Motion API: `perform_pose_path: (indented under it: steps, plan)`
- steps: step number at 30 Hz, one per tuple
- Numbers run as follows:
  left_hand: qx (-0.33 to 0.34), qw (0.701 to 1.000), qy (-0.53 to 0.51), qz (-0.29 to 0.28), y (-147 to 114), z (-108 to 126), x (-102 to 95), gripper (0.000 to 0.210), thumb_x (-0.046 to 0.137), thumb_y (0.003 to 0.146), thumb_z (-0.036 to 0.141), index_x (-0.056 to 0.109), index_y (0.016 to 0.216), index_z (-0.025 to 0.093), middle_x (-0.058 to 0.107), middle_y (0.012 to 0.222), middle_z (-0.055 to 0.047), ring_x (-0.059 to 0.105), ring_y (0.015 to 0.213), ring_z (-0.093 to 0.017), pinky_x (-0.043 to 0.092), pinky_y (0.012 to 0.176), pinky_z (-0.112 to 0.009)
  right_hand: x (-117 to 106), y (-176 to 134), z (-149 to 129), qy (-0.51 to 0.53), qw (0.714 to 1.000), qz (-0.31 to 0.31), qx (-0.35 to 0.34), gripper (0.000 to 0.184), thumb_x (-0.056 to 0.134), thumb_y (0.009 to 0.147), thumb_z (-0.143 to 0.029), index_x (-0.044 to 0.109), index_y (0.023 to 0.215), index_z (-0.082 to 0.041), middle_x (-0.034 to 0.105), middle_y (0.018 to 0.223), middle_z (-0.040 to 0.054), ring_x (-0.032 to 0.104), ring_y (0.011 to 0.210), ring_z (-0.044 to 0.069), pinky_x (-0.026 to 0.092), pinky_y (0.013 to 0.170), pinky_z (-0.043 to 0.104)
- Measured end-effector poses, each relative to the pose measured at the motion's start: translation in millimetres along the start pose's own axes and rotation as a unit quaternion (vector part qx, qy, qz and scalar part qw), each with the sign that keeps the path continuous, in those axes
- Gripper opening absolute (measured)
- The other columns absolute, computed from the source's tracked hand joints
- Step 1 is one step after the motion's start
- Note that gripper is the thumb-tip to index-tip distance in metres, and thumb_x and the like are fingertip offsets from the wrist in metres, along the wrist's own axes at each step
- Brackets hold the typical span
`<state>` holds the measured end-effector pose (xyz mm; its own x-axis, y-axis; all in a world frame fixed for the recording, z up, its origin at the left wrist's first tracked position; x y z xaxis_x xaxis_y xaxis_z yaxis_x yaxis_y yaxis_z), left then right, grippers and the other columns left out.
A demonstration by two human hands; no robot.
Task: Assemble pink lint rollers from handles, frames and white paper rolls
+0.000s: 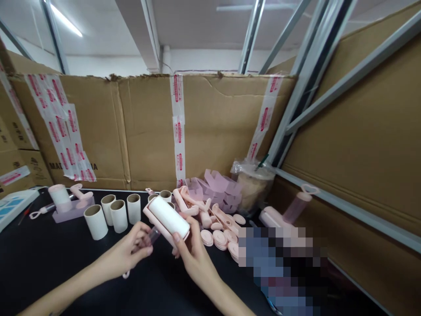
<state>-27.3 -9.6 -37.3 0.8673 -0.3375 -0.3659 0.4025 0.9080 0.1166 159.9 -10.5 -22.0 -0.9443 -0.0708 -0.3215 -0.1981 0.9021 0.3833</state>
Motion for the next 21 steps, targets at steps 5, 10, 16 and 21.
perform_pose_path:
  steps: [5,10,16,21]
  plan:
    - [0.037,0.993,0.109,0.034,1,6,-14.2,0.023,0.051,0.082,0.023,0.039,0.101,0.022,0.046,0.074,0.005,0.046,0.061,-0.011,0.038,0.061,-0.024,-48,39,-36,-0.305,0.948,0.030,-0.085,0.036,0.045,0.088,-0.038,0.043,0.121,-0.023,0.062,0.102,0.0068,0.062,0.087,0.021,0.048,0.078,0.035]
    - [0.010,0.988,0.153,0.032,4,4,-14.6,0.023,0.055,0.080,0.032,0.044,0.098,0.023,0.045,0.064,0.007,0.046,0.056,-0.011,0.035,0.056,-0.022,-105,111,-46,-0.607,0.790,0.088,-0.011,0.028,0.053,0.083,-0.035,0.061,0.100,-0.015,0.064,0.103,0.0162,0.060,0.096,0.031,0.042,0.082,0.040]
    - [0.022,0.981,0.189,0.048,1,10,-15.7,0.020,0.055,0.078,0.032,0.050,0.096,0.024,0.045,0.063,0.008,0.046,0.055,-0.011,0.033,0.055,-0.022,-124,131,-5,-0.642,0.739,0.187,0.083,0.059,0.051,0.084,-0.048,0.055,0.102,0.008,0.058,0.100,0.0369,0.055,0.098,0.047,0.037,0.080,0.052]
    - [0.027,0.981,0.188,0.044,0,13,-15.9,0.020,0.055,0.078,0.032,0.049,0.096,0.023,0.044,0.063,0.008,0.046,0.055,-0.011,0.033,0.055,-0.022,-127,131,10,-0.631,0.735,0.219,0.115,0.064,0.050,0.084,-0.051,0.050,0.109,0.008,0.058,0.102,0.0363,0.055,0.099,0.045,0.038,0.080,0.053]
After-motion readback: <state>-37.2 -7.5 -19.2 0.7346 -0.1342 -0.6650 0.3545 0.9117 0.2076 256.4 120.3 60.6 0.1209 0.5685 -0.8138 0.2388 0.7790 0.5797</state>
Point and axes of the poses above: each hand's wrist, its own y-axis towards the middle knuckle, its own x-axis out of the palm, z = x × y, the point moved 4 cm from there along y, towards the middle knuckle
